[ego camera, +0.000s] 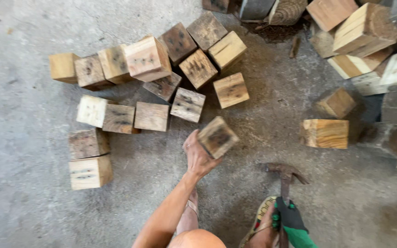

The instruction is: The person uses a hammer to split small wooden blocks on a concrete floor. They hold each block with one hand and strike it with the hammer, then move the split pieces aside and repeat the process with another block.

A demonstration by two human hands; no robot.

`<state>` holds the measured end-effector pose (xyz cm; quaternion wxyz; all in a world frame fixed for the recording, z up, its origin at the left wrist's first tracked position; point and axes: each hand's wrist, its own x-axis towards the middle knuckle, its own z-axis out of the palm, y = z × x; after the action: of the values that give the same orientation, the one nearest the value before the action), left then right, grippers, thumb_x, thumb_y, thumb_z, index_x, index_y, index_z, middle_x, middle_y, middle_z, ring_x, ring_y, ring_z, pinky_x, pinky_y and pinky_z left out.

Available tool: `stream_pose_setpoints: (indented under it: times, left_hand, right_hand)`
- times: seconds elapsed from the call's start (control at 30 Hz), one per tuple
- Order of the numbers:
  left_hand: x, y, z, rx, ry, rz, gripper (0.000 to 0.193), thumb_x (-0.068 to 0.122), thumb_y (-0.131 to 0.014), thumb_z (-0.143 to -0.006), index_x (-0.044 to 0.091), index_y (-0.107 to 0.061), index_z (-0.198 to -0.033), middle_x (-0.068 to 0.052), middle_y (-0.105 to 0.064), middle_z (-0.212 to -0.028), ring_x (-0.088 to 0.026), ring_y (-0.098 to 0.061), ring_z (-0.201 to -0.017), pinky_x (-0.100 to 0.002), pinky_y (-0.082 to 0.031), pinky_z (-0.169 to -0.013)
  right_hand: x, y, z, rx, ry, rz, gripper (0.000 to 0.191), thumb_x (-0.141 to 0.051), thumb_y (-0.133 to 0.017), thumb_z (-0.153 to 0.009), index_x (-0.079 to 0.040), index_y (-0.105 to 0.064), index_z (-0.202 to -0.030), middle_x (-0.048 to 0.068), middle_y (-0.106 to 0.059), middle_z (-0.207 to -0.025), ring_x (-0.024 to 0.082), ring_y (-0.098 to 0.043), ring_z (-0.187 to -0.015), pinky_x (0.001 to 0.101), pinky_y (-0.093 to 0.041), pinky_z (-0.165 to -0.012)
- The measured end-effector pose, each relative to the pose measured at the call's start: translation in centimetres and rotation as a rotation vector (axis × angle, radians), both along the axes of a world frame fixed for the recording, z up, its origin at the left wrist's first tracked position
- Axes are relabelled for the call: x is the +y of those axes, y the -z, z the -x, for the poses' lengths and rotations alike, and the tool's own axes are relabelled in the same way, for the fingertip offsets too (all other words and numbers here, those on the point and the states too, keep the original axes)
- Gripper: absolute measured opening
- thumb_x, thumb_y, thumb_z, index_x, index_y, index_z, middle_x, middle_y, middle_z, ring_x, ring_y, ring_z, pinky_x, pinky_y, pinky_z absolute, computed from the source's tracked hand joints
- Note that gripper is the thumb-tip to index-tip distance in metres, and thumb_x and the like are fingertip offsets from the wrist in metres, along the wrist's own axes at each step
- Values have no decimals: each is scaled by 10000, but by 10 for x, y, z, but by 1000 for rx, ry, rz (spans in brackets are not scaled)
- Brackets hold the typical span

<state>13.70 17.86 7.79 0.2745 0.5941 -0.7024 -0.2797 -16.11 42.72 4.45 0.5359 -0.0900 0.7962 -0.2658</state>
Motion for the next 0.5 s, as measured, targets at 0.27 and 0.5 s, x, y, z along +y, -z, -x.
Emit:
stream_pose_setpoints:
  times: [0.27, 0.5]
  left_hand:
    - [4, -5, -69, -234, -23, 199, 1271, 397, -977, -488, 152, -245, -1497, -236, -418, -1461, -393, -391, -1374, -551, -251, -1151]
    - [10, -57, -178, -528, 52, 63, 1066, 454, -935, -514, -13, -518, -1376, -254, -591, -1327, -426, -554, -1246, -520, -434, -1066]
  right_hand:
    - [7, 1, 8, -57, 78, -84, 359, -385, -656, -960, -31, -629, -912, 62, -574, -665, 176, -511, -581, 354, -415, -538]
    - [1, -15, 24, -193, 144, -59, 273, -343, -662, -931, -74, -635, -890, 34, -555, -622, 157, -501, -527, 348, -424, -494]
